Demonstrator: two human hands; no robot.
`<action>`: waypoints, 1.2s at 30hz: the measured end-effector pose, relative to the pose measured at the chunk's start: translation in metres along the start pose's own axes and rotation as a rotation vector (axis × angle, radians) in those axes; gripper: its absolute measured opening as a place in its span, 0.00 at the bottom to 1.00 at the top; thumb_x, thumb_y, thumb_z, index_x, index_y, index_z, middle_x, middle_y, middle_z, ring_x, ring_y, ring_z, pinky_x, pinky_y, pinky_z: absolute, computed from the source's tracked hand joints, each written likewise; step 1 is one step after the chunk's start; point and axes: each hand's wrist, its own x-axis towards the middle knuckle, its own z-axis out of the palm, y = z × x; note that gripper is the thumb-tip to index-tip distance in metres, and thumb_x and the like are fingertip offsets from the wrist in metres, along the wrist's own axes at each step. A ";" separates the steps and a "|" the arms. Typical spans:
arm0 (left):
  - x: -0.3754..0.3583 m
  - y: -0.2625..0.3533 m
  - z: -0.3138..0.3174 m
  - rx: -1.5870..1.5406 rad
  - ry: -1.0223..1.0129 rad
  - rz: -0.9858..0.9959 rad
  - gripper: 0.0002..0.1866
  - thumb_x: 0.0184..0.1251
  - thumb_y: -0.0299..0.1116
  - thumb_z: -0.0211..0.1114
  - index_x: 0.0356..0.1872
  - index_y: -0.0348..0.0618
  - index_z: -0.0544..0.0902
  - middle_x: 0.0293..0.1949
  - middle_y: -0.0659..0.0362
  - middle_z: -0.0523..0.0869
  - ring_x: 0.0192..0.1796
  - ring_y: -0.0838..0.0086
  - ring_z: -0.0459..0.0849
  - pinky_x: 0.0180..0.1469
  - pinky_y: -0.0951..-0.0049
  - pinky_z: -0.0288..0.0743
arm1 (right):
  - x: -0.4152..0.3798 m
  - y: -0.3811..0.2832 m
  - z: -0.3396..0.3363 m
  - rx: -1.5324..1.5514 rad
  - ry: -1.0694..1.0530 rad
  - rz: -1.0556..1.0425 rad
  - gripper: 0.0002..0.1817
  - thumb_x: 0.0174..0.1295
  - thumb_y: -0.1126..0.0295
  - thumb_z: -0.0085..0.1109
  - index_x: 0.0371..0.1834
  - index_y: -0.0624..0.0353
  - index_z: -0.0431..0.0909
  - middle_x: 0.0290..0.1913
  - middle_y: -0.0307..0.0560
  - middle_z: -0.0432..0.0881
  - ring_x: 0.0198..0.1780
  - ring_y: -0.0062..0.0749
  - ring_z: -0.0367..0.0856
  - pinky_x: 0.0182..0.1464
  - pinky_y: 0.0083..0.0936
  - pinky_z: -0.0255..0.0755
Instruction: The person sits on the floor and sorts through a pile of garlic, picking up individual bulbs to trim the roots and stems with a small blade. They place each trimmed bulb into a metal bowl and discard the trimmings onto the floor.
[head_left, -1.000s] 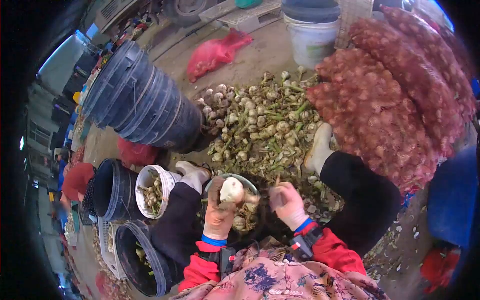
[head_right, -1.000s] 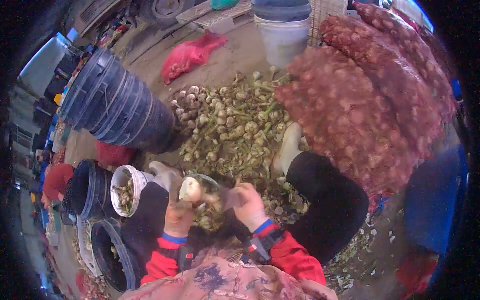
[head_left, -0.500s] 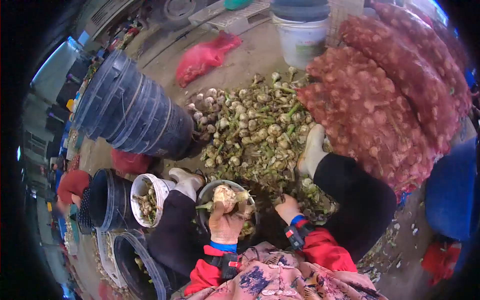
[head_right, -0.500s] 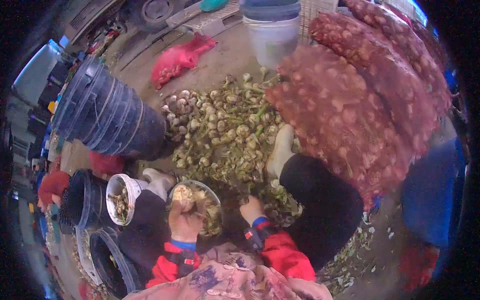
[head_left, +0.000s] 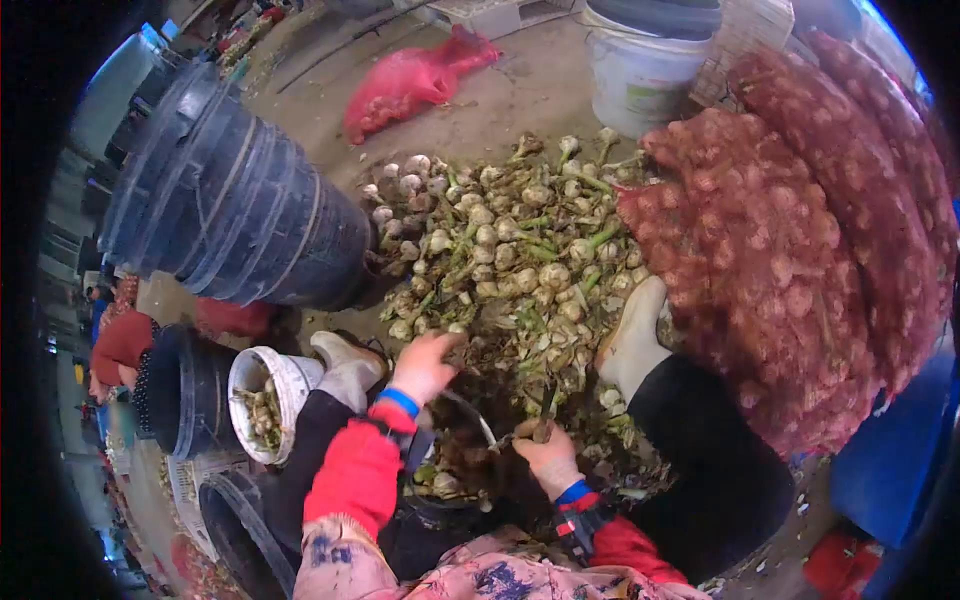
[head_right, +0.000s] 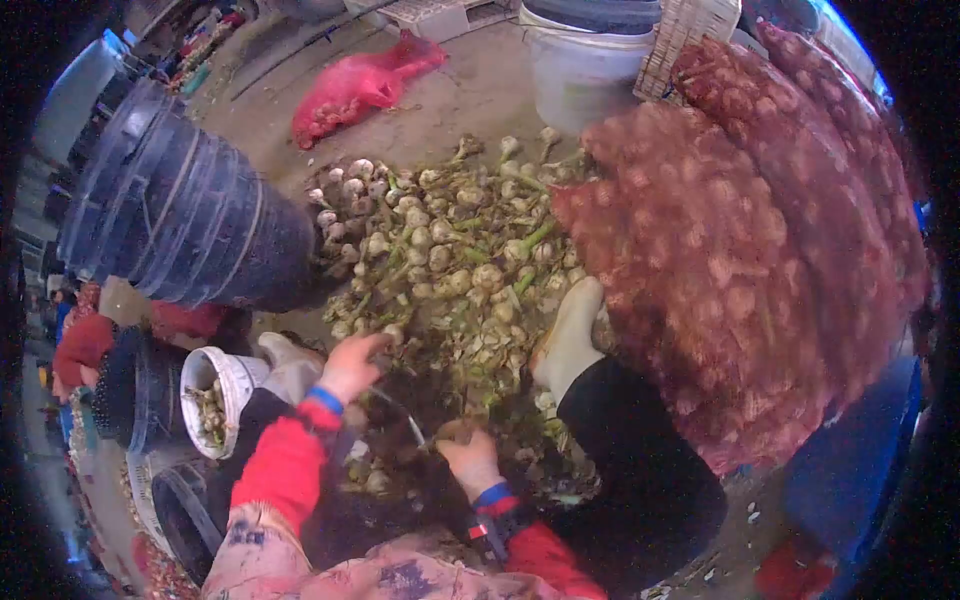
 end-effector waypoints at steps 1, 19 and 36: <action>0.025 0.006 -0.001 0.140 -0.097 0.026 0.22 0.54 0.36 0.68 0.53 0.52 0.82 0.52 0.47 0.82 0.56 0.51 0.80 0.57 0.56 0.74 | -0.001 -0.008 0.000 0.118 0.010 0.047 0.09 0.52 0.73 0.67 0.37 0.57 0.81 0.32 0.36 0.82 0.34 0.21 0.78 0.41 0.22 0.73; -0.034 0.068 0.006 -1.192 -0.397 0.147 0.41 0.64 0.36 0.68 0.75 0.44 0.58 0.59 0.58 0.78 0.55 0.75 0.78 0.58 0.74 0.71 | -0.021 -0.116 -0.014 0.583 0.012 -0.136 0.20 0.62 0.76 0.63 0.57 0.66 0.75 0.45 0.43 0.80 0.41 0.20 0.78 0.37 0.19 0.72; -0.172 0.086 0.013 -0.959 0.150 0.124 0.36 0.39 0.24 0.78 0.55 0.40 0.70 0.45 0.57 0.82 0.45 0.69 0.83 0.48 0.69 0.78 | -0.075 -0.078 -0.018 -0.792 -0.243 -0.501 0.12 0.50 0.71 0.61 0.40 0.56 0.79 0.48 0.53 0.78 0.48 0.53 0.80 0.49 0.41 0.76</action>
